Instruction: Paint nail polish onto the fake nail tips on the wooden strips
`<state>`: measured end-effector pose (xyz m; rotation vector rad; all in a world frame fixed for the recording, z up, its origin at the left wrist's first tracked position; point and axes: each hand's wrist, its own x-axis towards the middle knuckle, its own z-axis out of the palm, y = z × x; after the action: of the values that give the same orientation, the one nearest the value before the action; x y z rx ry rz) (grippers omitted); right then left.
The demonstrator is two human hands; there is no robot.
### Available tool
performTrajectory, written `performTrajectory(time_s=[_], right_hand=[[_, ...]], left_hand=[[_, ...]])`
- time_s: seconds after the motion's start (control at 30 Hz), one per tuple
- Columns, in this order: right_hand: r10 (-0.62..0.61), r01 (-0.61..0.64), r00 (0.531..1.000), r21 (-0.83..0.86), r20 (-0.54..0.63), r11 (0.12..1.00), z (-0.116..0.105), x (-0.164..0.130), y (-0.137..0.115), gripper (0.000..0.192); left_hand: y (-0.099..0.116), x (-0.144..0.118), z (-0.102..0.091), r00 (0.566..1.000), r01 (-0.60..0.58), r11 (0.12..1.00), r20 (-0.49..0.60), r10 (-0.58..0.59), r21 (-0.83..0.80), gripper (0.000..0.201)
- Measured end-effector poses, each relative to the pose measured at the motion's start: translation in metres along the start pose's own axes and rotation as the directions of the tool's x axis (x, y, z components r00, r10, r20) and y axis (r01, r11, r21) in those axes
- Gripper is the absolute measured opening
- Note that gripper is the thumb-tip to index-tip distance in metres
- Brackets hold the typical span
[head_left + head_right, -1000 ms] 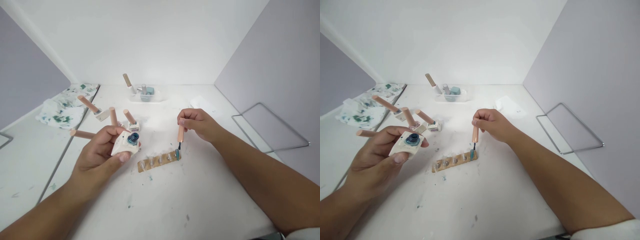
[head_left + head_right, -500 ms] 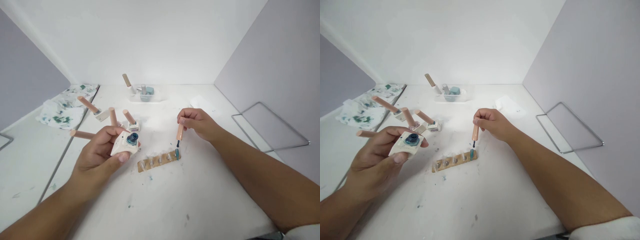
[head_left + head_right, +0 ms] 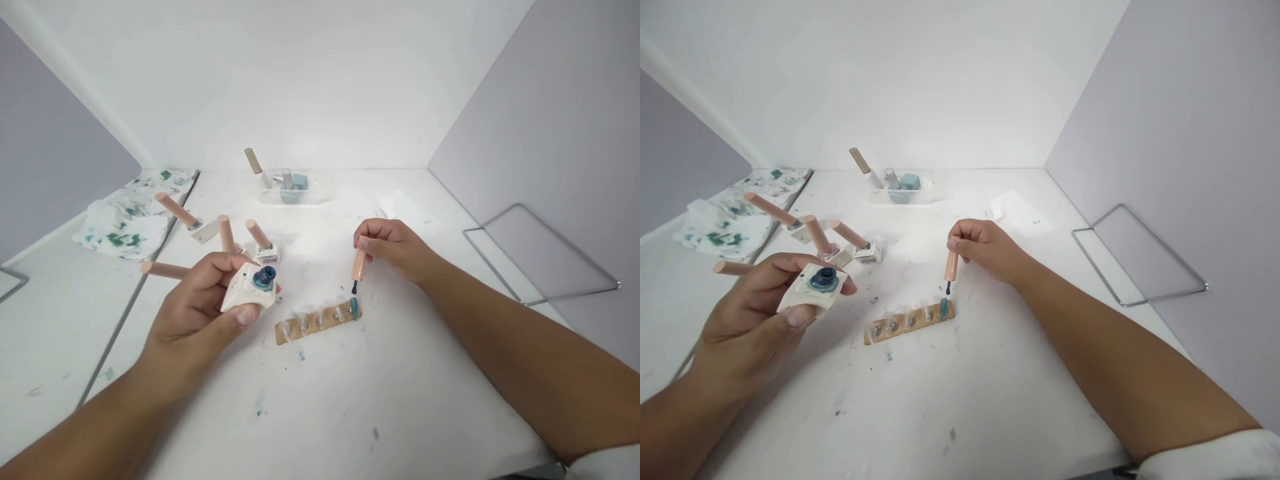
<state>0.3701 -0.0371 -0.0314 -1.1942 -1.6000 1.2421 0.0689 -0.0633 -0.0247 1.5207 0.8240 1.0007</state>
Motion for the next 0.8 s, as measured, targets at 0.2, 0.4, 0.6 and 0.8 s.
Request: performTrajectory(time_s=[0.2, 0.4, 0.6, 0.8], right_hand=[[-0.028, 0.024, 0.998, 0.066, 0.054, 0.998, 0.007, -0.005, -0.008, 0.013], [-0.034, 0.025, 0.985, 0.055, 0.171, 0.998, 0.013, -0.014, -0.011, 0.015], [-0.028, 0.029, 0.987, -0.002, 0.161, 1.0, 0.008, -0.013, -0.008, 0.018], [-0.014, 0.014, 0.993, 0.0, 0.113, 1.0, 0.005, -0.01, -0.008, 0.014]], left_hand=[[0.001, -0.001, -0.001, 0.999, 0.035, 0.998, 0.015, -0.035, -0.051, 0.029], [0.003, 0.0, 0.0, 0.999, 0.03, 0.998, 0.02, -0.028, -0.056, 0.028], [0.001, 0.0, 0.0, 1.0, -0.006, 1.0, 0.009, 0.006, -0.022, 0.029], [0.004, 0.003, 0.001, 0.999, -0.036, 0.999, 0.024, 0.036, -0.031, 0.028]])
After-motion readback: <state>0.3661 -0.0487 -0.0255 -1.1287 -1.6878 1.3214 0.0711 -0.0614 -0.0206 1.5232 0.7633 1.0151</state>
